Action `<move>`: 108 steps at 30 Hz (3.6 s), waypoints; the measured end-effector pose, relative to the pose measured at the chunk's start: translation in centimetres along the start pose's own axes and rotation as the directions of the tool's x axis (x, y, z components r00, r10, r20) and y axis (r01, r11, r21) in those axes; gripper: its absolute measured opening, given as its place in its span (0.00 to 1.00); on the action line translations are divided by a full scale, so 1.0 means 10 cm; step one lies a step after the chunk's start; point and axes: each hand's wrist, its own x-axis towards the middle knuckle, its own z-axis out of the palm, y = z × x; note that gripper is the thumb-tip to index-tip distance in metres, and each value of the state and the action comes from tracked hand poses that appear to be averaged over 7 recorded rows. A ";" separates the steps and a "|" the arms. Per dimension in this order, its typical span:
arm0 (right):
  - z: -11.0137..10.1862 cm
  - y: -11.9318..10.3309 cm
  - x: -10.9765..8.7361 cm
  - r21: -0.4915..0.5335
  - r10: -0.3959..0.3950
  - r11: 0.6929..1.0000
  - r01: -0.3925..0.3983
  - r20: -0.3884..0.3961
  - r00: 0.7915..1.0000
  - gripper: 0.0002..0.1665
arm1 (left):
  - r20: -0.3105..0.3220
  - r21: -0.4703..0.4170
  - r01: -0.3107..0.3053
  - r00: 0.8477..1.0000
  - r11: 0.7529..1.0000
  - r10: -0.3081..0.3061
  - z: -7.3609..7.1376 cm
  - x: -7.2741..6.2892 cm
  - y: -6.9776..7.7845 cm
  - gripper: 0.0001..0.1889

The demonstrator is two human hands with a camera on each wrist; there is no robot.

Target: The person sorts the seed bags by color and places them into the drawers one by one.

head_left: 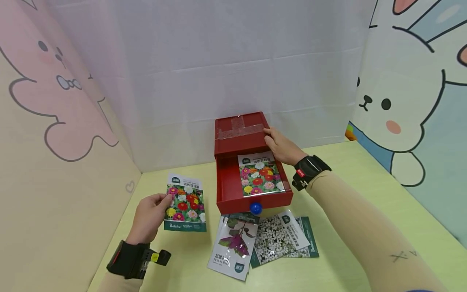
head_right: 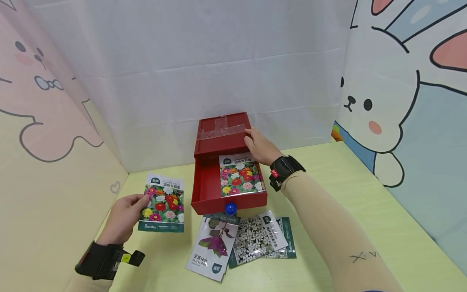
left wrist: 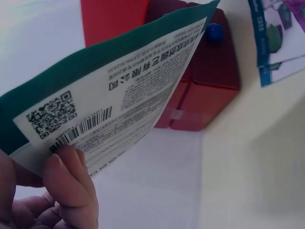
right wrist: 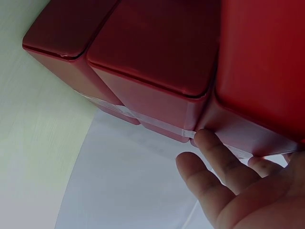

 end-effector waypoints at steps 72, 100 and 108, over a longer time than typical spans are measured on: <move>0.09 -0.08 0.01 -0.031 -0.011 0.999 0.010 -0.026 1.000 0.33 | 0.278 -0.270 -0.029 0.955 0.962 0.107 0.54 0.07 1.07 0.19; 0.11 -0.09 -0.01 -0.042 -0.011 0.999 0.010 -0.034 0.999 0.33 | 0.149 0.115 -0.078 0.987 0.990 0.061 0.70 0.15 0.98 0.14; 0.10 -0.10 -0.01 -0.039 -0.011 0.999 0.010 -0.030 0.999 0.33 | 0.086 0.203 -0.139 0.989 0.969 0.123 0.80 0.23 1.02 0.14</move>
